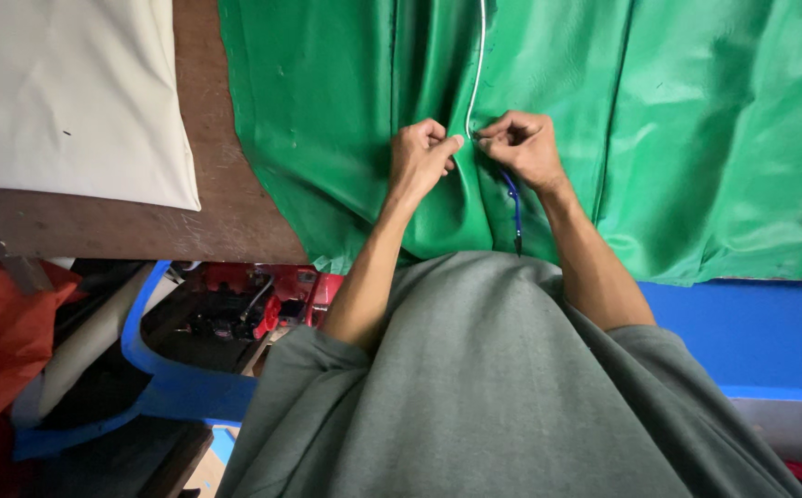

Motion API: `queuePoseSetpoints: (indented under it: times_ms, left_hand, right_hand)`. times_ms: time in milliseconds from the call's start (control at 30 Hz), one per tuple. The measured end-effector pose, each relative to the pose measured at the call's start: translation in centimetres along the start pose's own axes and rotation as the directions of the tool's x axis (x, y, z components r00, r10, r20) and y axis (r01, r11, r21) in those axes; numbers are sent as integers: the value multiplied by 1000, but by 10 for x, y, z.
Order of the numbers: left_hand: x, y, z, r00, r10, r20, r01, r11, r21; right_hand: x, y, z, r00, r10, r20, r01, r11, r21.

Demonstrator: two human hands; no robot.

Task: The person uses a seam ripper to open a stitched seam on a green fabric, then uses scissors to cut along the seam line. The person handles the fabric and tools throughout the process.

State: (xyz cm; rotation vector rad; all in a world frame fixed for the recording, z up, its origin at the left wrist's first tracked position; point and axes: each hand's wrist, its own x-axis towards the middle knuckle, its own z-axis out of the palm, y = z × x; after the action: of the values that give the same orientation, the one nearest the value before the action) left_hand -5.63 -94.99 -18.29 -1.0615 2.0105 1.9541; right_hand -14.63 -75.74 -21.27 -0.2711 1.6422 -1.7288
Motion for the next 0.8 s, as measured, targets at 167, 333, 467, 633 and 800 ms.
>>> queuePoseSetpoints:
  times_ms: [167, 333, 467, 633, 800]
  left_hand:
    - [-2, 1, 3, 1000, 8, 8, -8, 1000, -9]
    - [-1, -2, -1, 1000, -9, 9, 9, 1000, -2]
    - [-2, 0, -13, 1000, -22, 7, 23, 998, -59]
    - [-19, 7, 1, 972, 199, -128, -150, 937, 316]
    - [-33, 0, 30, 967, 214, -142, -125, 876, 466]
  right_hand:
    - [0, -6, 6, 1000, 6, 13, -6, 1000, -25]
    - [-1, -3, 2, 998, 28, 60, -21, 994, -104]
    - [0, 2, -7, 998, 22, 52, -21, 1000, -13]
    - [6, 4, -11, 1000, -7, -20, 10, 987, 158]
    - [-2, 2, -7, 993, -61, -104, 80, 980, 184]
